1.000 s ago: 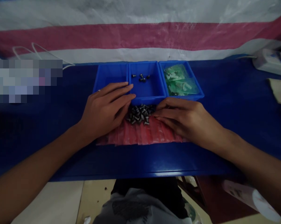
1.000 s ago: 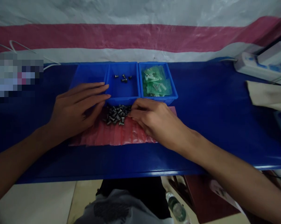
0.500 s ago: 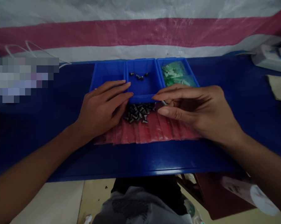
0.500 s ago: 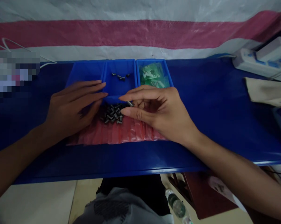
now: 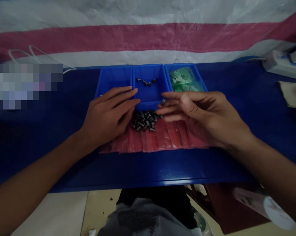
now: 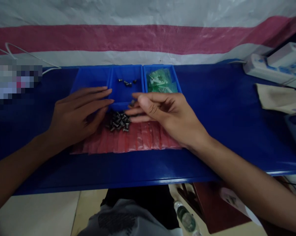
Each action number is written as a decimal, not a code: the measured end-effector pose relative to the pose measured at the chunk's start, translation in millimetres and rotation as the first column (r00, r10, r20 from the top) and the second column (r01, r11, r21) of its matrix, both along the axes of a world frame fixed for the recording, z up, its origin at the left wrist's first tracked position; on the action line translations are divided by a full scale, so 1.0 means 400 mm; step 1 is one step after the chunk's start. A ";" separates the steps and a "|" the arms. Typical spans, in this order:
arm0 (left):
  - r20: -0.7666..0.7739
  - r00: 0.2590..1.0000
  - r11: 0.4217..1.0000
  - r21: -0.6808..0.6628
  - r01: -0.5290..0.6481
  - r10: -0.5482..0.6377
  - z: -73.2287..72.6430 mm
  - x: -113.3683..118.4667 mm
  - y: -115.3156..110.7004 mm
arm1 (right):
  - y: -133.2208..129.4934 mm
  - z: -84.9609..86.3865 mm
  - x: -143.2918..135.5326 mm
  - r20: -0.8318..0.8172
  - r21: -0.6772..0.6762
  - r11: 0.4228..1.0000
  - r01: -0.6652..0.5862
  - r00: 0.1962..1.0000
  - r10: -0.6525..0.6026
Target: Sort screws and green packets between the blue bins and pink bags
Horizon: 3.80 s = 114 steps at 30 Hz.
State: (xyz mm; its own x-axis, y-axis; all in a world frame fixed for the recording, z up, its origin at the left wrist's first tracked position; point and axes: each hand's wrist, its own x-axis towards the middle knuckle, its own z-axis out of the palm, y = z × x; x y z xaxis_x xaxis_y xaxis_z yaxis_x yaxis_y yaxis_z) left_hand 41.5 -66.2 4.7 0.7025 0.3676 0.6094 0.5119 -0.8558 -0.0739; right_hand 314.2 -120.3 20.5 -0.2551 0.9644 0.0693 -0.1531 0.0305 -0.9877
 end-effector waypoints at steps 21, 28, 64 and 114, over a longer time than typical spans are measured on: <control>-0.005 1.000 0.999 -0.031 -0.024 0.023 0.001 0.002 -0.001 | -0.018 -0.043 -0.017 0.659 0.664 0.611 -0.431 0.723 -0.205; -0.032 0.995 0.992 -0.085 -0.095 0.093 0.009 0.007 -0.009 | -0.023 -0.004 -0.011 0.491 0.557 0.819 -0.135 0.849 -0.194; 0.002 1.000 1.000 0.014 0.010 -0.010 -0.007 -0.004 0.004 | 0.011 -0.064 -0.011 0.634 0.682 0.633 -0.366 0.728 -0.261; 0.038 0.999 0.999 0.046 -0.001 0.000 -0.009 0.006 0.004 | 0.012 -0.064 -0.004 0.673 0.673 0.619 -0.405 0.683 -0.284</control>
State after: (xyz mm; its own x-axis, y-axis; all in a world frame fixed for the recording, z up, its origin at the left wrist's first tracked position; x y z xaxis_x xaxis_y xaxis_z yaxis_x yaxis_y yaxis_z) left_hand 43.8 -64.7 1.3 0.6784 0.3392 0.6517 0.5156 -0.8517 -0.0934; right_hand 312.6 -115.6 -5.2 -0.6070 0.6191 0.4983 0.4835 0.7853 -0.3866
